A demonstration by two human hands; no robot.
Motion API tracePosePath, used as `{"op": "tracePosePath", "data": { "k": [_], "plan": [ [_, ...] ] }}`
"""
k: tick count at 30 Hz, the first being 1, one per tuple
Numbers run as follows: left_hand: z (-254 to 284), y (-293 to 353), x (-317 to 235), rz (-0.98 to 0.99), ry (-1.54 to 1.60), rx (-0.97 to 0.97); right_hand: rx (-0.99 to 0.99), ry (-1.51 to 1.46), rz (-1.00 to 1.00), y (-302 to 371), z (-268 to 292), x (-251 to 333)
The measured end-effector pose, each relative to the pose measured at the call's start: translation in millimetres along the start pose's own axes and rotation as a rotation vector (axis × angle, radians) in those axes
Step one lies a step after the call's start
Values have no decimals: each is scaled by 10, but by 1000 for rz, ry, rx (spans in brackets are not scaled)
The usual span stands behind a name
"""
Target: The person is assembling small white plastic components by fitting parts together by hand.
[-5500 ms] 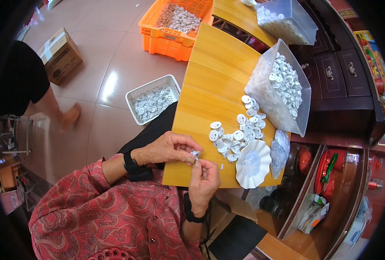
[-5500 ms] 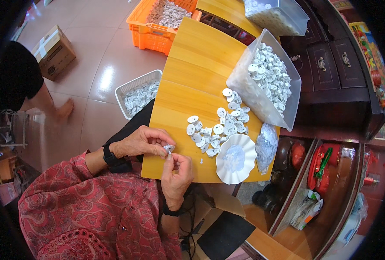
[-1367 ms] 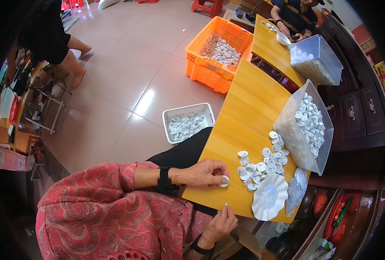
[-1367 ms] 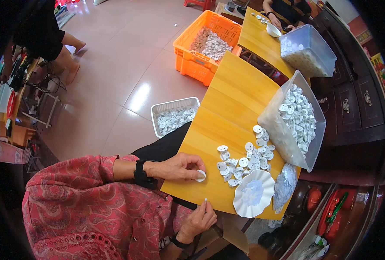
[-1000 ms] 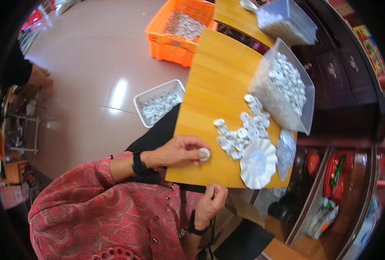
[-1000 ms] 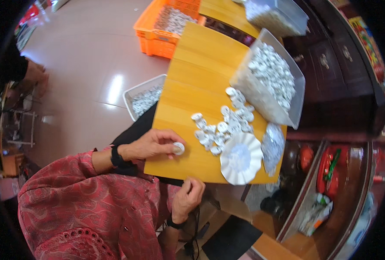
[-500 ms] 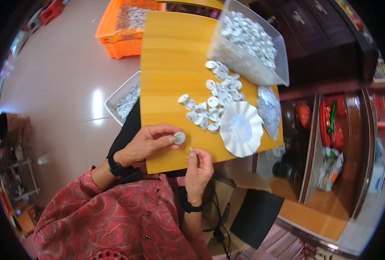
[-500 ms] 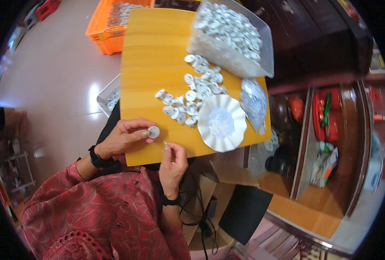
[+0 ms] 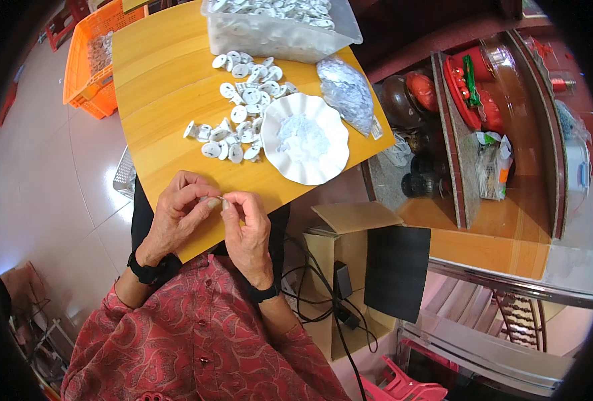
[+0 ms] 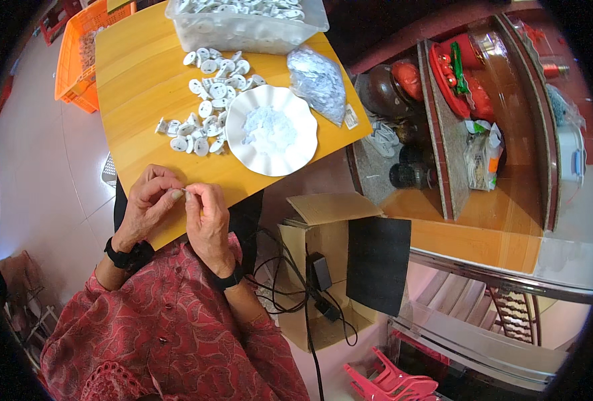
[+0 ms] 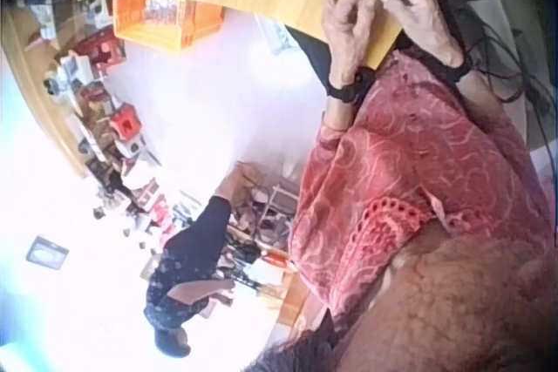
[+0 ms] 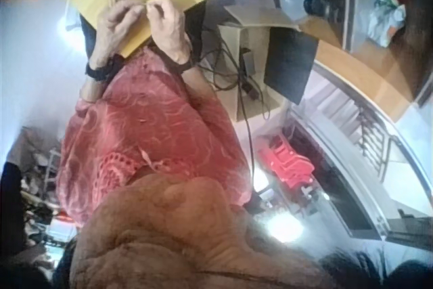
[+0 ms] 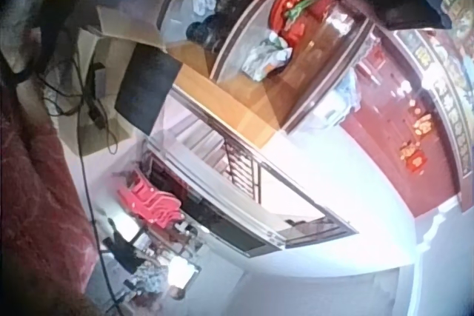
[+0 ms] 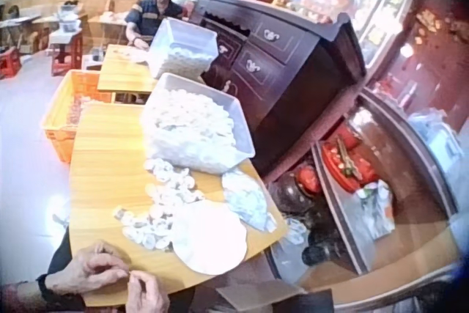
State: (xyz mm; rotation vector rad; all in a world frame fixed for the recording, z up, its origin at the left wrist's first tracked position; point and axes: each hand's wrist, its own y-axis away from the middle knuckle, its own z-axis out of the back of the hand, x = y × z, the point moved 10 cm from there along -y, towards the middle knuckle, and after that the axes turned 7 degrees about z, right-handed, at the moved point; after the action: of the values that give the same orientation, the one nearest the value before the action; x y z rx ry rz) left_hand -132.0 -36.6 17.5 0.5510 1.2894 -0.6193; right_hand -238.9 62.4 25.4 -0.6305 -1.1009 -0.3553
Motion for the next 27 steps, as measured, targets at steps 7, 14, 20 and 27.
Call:
{"op": "tracePosePath", "data": {
  "k": [7,14,20,27],
  "plan": [
    [-42,-33,-54,-12,-66,13,24,0,3,-9,27,71],
    [-20,-54,-24,0,-75,-39,24,12,13,2,13,-3],
    [-2,-73,-88,-67,-250,-135,-56,-113,-213,126,8,-212],
    [-67,-57,-159,-176,-414,-180,-61,46,-108,113,60,-103]
  ]
}}
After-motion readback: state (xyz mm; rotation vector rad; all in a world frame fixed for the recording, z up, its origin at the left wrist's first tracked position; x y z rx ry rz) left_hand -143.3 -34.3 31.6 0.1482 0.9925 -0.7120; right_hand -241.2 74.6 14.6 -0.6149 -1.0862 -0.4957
